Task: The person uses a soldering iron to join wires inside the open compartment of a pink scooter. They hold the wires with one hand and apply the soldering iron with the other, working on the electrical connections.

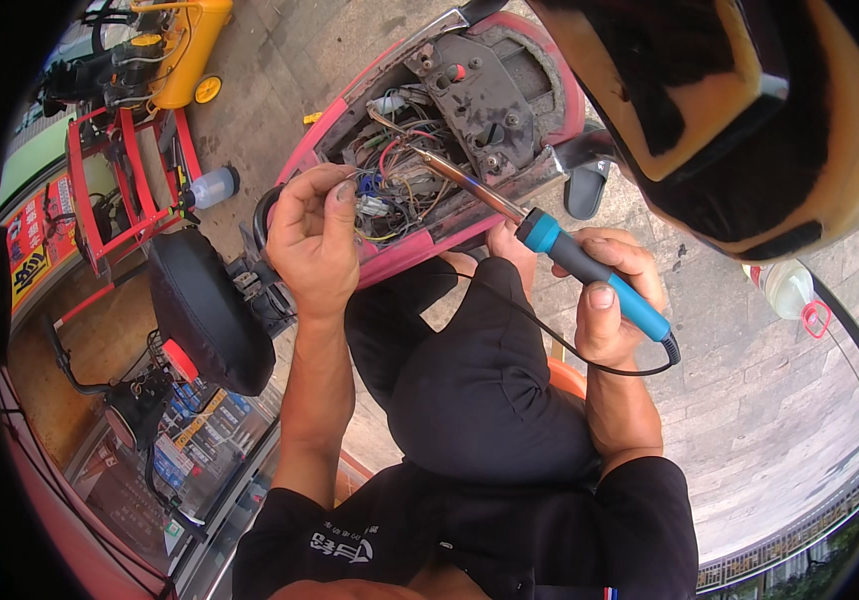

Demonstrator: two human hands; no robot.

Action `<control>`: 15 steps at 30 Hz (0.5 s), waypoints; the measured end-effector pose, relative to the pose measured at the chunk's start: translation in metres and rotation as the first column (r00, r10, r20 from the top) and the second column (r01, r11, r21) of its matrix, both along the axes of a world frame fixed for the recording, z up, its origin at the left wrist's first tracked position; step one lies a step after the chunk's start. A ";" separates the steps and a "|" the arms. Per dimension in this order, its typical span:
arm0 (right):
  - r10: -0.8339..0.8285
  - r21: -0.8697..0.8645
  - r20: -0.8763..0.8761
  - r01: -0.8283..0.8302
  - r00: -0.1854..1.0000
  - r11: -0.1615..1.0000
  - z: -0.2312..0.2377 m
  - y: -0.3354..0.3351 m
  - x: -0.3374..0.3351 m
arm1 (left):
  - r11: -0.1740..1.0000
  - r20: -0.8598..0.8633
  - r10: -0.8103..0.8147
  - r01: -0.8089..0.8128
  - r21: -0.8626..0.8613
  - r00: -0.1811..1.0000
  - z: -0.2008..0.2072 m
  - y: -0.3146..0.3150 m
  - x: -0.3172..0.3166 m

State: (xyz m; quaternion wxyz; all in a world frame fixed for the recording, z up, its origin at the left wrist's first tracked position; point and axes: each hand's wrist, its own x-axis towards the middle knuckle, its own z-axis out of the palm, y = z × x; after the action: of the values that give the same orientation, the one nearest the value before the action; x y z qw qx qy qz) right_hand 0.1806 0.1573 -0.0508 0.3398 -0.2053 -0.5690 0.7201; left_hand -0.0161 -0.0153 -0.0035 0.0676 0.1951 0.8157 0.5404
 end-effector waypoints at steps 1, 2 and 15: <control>0.001 0.004 0.002 -0.001 1.000 1.000 -0.001 0.000 -0.001 | 1.000 -0.008 0.005 -0.005 -0.019 1.000 0.000 0.000 0.001; 0.002 0.007 0.004 -0.002 1.000 1.000 -0.001 0.000 -0.001 | 0.999 -0.009 0.010 -0.010 -0.035 1.000 0.000 0.000 0.001; 0.028 -0.046 0.042 -0.026 0.999 0.999 -0.002 -0.003 -0.002 | 0.997 -0.144 0.005 -0.017 -0.080 0.990 0.003 0.006 -0.001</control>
State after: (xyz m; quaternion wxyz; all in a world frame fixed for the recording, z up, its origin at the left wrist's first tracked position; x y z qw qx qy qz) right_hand 0.1788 0.1539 -0.0523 0.3132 -0.2204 -0.5623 0.7329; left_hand -0.0168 -0.0091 -0.0002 0.0134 0.2261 0.8407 0.4919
